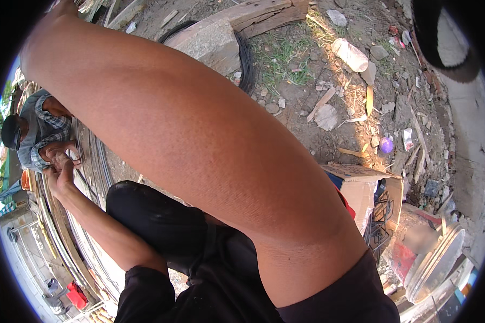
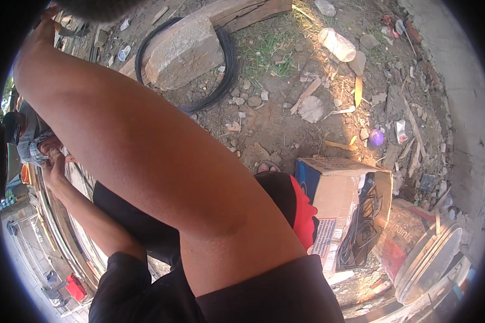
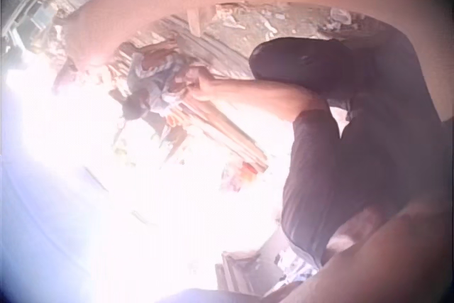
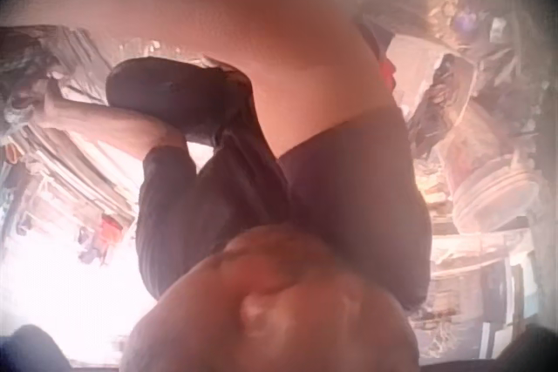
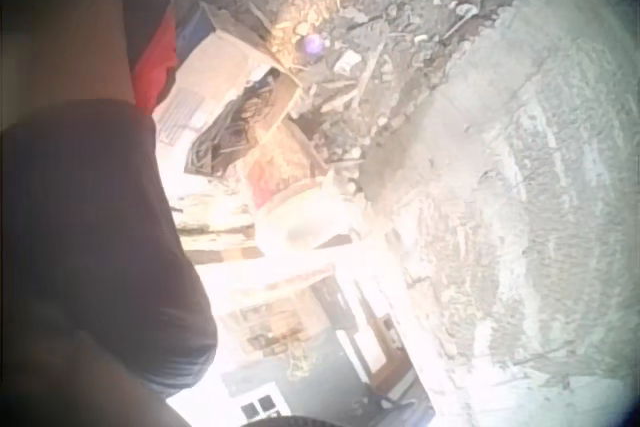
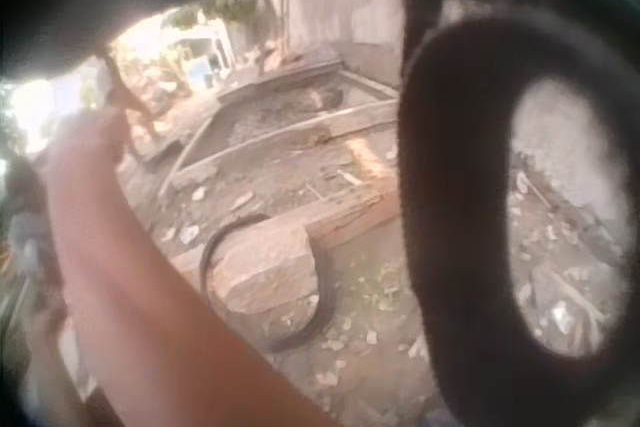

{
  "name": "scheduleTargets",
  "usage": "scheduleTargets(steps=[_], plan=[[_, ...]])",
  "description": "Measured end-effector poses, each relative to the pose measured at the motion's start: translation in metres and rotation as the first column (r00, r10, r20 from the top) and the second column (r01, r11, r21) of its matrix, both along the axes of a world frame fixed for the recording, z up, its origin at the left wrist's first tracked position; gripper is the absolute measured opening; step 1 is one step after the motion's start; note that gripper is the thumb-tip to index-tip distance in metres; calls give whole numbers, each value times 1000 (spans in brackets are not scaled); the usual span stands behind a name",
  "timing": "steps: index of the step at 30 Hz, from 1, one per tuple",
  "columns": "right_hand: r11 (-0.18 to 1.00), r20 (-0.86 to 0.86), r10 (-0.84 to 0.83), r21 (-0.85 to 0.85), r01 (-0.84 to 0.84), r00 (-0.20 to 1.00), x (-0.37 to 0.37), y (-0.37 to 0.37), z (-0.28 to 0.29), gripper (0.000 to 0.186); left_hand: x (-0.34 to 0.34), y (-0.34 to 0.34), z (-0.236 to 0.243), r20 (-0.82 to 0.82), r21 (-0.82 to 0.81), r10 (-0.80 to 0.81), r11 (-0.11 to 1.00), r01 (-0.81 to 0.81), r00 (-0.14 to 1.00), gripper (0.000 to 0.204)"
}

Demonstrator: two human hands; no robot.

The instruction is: The person bends thin metal rods into rectangular shapes by hand, using a wooden block as a guide. They then stack the finished pieces together. Another person is seen working with similar rods in the background.

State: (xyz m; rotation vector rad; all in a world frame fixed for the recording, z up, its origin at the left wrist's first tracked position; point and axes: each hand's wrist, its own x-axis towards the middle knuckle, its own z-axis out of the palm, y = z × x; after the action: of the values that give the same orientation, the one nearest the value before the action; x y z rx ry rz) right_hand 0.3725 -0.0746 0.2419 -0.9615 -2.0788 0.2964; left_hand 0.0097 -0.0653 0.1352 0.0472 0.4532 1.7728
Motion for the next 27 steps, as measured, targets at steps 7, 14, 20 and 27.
scheduleTargets(steps=[7, 14, 20, 27], plan=[[921, 557, -99, -262, 288, 825, 54, 44, -73, 23, 26, -29, 12, 86, -14, 88, 996, -88, 992, 33], [567, -93, 661, -587, -577, 744, 75, -85, -133, 20, 88, -34, 5, -211, 180, 5, 983, 34, 978, 64], [430, -193, 97, -876, -217, 976, 141, -111, -124, 23, 143, -41, 22, -264, 192, -83, 972, 137, 961, 63], [707, -137, 68, -692, -145, 988, 163, -148, -209, 25, 90, -14, -19, -87, 130, -147, 979, 158, 985, 60]])
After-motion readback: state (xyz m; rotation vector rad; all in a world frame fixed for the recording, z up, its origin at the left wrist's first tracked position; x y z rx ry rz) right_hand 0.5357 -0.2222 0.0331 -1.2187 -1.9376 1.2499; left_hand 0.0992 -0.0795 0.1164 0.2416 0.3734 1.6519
